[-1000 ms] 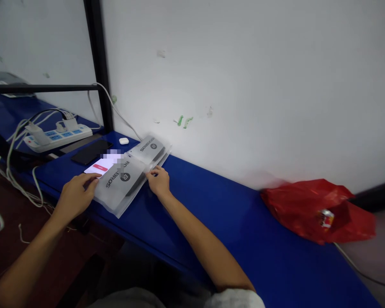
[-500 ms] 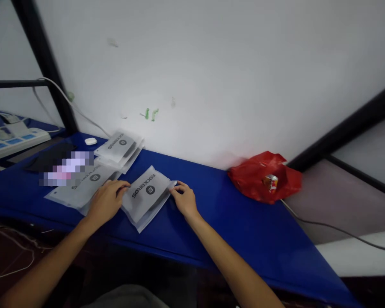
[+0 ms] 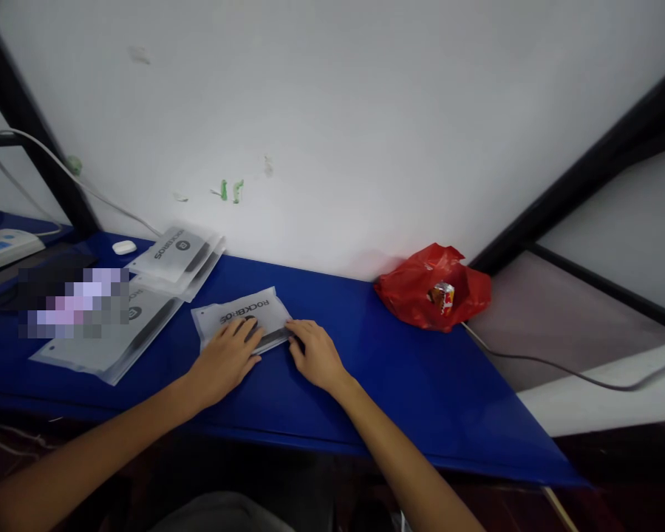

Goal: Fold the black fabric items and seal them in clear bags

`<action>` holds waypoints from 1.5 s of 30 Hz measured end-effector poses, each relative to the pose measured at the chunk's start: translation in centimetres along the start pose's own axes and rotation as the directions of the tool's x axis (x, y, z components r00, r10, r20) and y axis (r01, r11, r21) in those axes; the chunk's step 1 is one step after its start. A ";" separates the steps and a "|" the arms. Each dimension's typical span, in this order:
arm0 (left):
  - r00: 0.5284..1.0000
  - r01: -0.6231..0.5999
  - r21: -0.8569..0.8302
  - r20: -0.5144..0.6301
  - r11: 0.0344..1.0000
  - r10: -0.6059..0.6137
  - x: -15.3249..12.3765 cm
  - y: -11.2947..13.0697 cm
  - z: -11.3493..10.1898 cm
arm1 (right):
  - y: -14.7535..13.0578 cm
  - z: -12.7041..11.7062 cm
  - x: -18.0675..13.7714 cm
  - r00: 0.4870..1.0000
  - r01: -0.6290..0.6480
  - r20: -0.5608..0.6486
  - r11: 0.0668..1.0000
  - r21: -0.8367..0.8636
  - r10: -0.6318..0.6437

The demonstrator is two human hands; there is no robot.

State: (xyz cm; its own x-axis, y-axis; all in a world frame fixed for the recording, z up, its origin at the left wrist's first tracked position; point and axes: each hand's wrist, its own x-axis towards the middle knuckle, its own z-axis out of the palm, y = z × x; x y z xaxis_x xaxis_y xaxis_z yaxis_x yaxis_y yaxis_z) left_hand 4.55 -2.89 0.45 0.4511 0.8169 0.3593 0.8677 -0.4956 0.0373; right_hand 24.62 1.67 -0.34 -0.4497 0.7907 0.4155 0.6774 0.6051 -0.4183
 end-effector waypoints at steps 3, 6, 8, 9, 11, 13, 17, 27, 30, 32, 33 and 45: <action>0.992 -0.117 0.076 0.049 0.990 0.113 0.2 -1.3 0.3 | -0.1 0.3 -0.1 0.997 0.065 0.050 0.997 -0.034 -0.063; 0.979 -0.202 0.109 0.044 0.973 0.198 0.4 -2.1 0.1 | -0.1 0.3 -0.2 0.997 0.068 0.042 0.998 -0.012 -0.068; 0.975 -0.220 0.121 0.032 0.968 0.218 0.4 -2.4 0.1 | -0.1 0.2 -0.2 0.997 0.070 0.035 0.997 0.013 -0.070; 0.975 -0.221 0.129 0.029 0.967 0.219 0.5 -2.5 0.0 | 0.0 0.2 -0.3 0.997 0.069 0.029 0.997 0.023 -0.070; 0.979 -0.202 0.144 0.027 0.969 0.200 0.6 -2.8 -0.1 | 0.1 0.1 -0.3 0.998 0.068 0.008 0.997 0.039 -0.068; 0.986 -0.164 0.143 0.018 0.976 0.163 0.7 -3.2 -0.3 | 0.1 0.0 -0.3 0.997 0.069 -0.023 0.997 0.046 -0.068; 0.995 -0.096 0.091 -0.023 0.991 0.099 0.7 -4.2 -0.8 | 0.0 -0.3 -0.2 0.988 0.107 -0.117 0.994 0.031 -0.103; 0.971 -0.199 0.026 -0.130 0.980 0.201 0.9 -2.3 -1.4 | -1.5 -0.6 -0.2 0.953 0.213 -0.208 0.975 -0.060 -0.220; 0.938 -0.279 0.048 -0.200 0.959 0.283 1.4 -0.6 -1.0 | -1.5 -0.6 -0.2 0.949 0.223 -0.218 0.974 -0.046 -0.228; 0.926 -0.288 0.062 -0.237 0.956 0.294 1.9 -0.1 -0.8 | -1.4 -0.6 -0.2 0.952 0.211 -0.219 0.977 -0.034 -0.213; 0.921 -0.289 0.070 -0.250 0.955 0.298 2.1 0.1 -0.7 | -1.4 -0.6 -0.3 0.953 0.205 -0.221 0.978 -0.028 -0.206; 0.894 -0.300 0.291 -0.247 0.908 0.375 2.0 -2.1 -0.7 | -1.7 -1.0 -0.1 0.943 0.257 -0.190 0.960 -0.112 -0.275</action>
State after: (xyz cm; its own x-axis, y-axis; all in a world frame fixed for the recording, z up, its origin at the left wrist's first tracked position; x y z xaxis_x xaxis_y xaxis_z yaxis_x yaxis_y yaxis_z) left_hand 3.49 -0.44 1.71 0.6766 0.4713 0.5658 0.7135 -0.6097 -0.3453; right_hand 24.06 0.49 1.13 -0.4998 0.5612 0.6597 0.5995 0.7739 -0.2042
